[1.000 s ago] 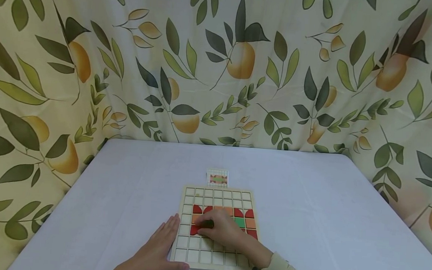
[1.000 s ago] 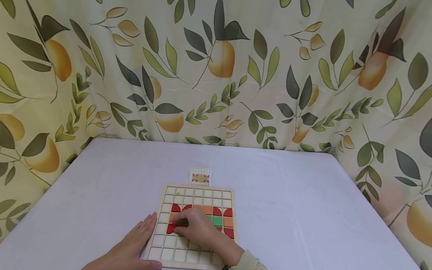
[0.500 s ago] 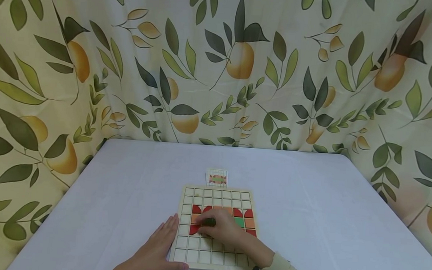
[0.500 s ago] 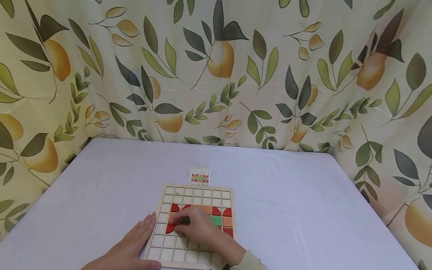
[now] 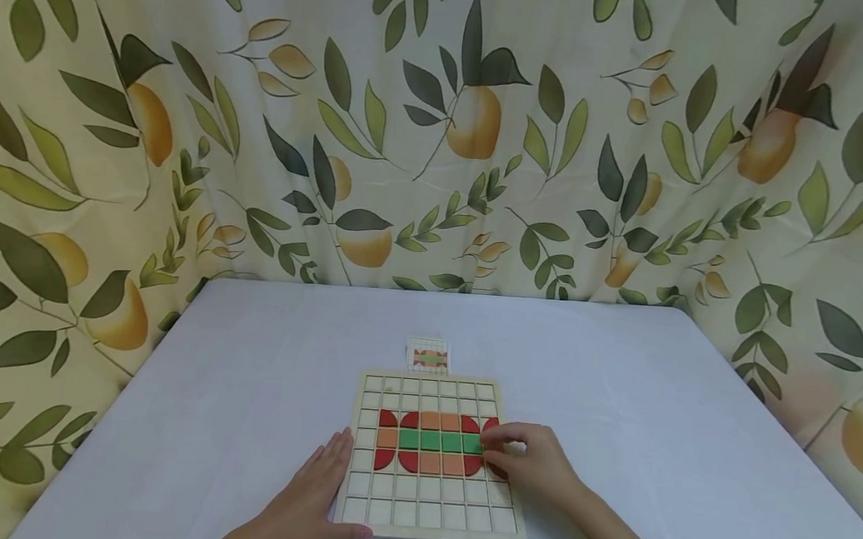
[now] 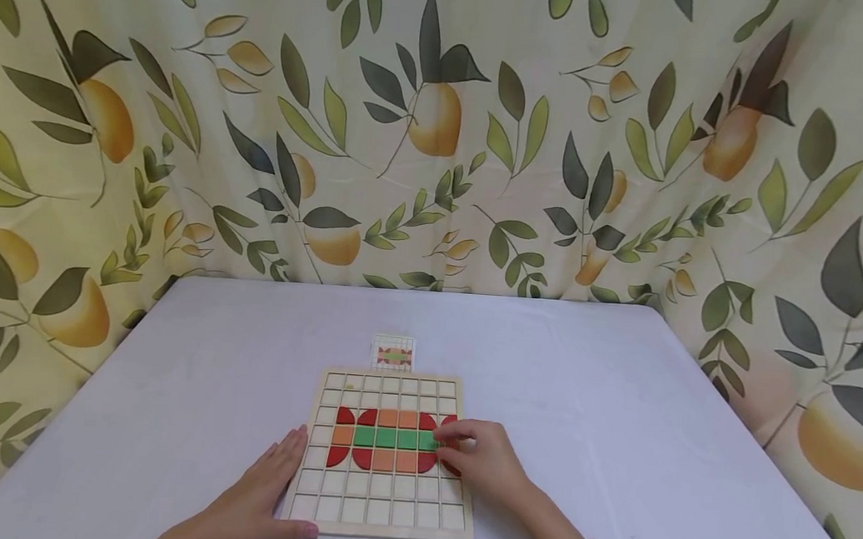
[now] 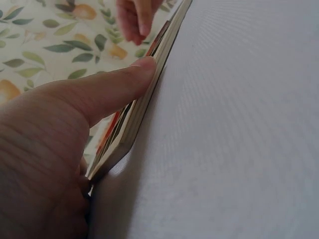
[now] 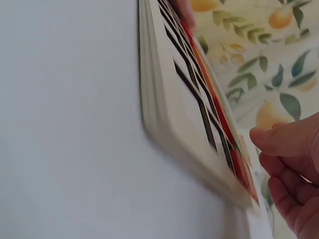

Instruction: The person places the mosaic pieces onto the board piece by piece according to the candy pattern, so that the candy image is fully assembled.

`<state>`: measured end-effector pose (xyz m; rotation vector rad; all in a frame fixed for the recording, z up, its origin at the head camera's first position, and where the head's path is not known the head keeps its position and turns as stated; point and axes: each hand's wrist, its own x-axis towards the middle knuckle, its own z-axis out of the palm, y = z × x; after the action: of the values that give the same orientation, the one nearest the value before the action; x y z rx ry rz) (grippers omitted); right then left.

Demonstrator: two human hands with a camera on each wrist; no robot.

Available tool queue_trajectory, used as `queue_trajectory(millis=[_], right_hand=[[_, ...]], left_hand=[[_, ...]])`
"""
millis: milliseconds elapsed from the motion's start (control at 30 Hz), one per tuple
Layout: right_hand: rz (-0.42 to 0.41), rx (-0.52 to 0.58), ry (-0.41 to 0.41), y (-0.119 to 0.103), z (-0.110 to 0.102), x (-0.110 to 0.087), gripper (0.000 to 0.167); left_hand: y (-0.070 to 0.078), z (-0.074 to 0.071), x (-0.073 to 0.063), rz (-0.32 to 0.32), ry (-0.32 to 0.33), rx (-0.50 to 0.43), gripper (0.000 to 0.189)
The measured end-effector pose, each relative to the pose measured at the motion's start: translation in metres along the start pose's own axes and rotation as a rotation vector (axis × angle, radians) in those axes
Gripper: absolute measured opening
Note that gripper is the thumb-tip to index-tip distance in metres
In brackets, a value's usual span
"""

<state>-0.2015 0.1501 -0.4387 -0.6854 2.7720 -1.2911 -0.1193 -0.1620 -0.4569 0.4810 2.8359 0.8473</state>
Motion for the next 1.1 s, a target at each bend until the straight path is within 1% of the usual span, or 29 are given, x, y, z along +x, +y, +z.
queue_trajectory(millis=[67, 133, 233, 333, 533, 633, 767, 833, 900, 933, 1000, 1067, 1100], right_hand=[[0.083, 0.006, 0.031, 0.004, -0.008, -0.006, 0.014], [0.144, 0.011, 0.055, 0.008, -0.014, -0.012, 0.014], [0.197, -0.004, 0.080, 0.013, -0.022, -0.020, 0.015], [0.227, 0.000, 0.086, 0.018, -0.028, -0.027, 0.017], [0.232, 0.026, 0.089, 0.024, -0.031, -0.039, 0.020], [0.258, 0.037, 0.091, 0.025, -0.030, -0.040, 0.019], [0.265, 0.060, 0.082, 0.026, -0.030, -0.040, 0.019], [0.256, 0.070, 0.078, 0.026, -0.031, -0.040, 0.018], [0.250, 0.068, 0.089, 0.024, -0.032, -0.039, 0.017], [0.247, 0.056, 0.099, 0.023, -0.032, -0.039, 0.018], [0.240, 0.007, 0.138, 0.020, -0.033, -0.037, 0.020], [0.232, -0.065, 0.177, 0.014, -0.032, -0.035, 0.027], [0.222, -0.105, 0.193, 0.011, -0.031, -0.033, 0.031]], left_hand=[[0.000, -0.001, 0.000, 0.003, 0.000, 0.000, 0.118], [0.000, -0.001, -0.001, 0.001, -0.001, -0.001, 0.118], [0.000, -0.001, -0.001, -0.006, -0.004, -0.005, 0.118], [0.000, -0.001, -0.001, -0.013, -0.006, -0.006, 0.119], [0.002, -0.002, -0.001, -0.012, -0.010, -0.008, 0.119], [0.001, -0.001, 0.000, -0.004, -0.007, -0.003, 0.118], [0.001, -0.002, -0.001, -0.004, -0.008, -0.009, 0.116], [0.001, -0.005, -0.002, -0.025, -0.016, -0.022, 0.113], [0.003, -0.010, -0.002, -0.071, -0.016, -0.026, 0.108], [0.004, -0.013, -0.001, -0.084, -0.006, -0.018, 0.104], [0.009, -0.021, 0.003, -0.110, 0.043, 0.030, 0.094], [0.013, -0.029, 0.009, -0.105, 0.132, 0.122, 0.083], [0.016, -0.032, 0.013, -0.095, 0.187, 0.161, 0.078]])
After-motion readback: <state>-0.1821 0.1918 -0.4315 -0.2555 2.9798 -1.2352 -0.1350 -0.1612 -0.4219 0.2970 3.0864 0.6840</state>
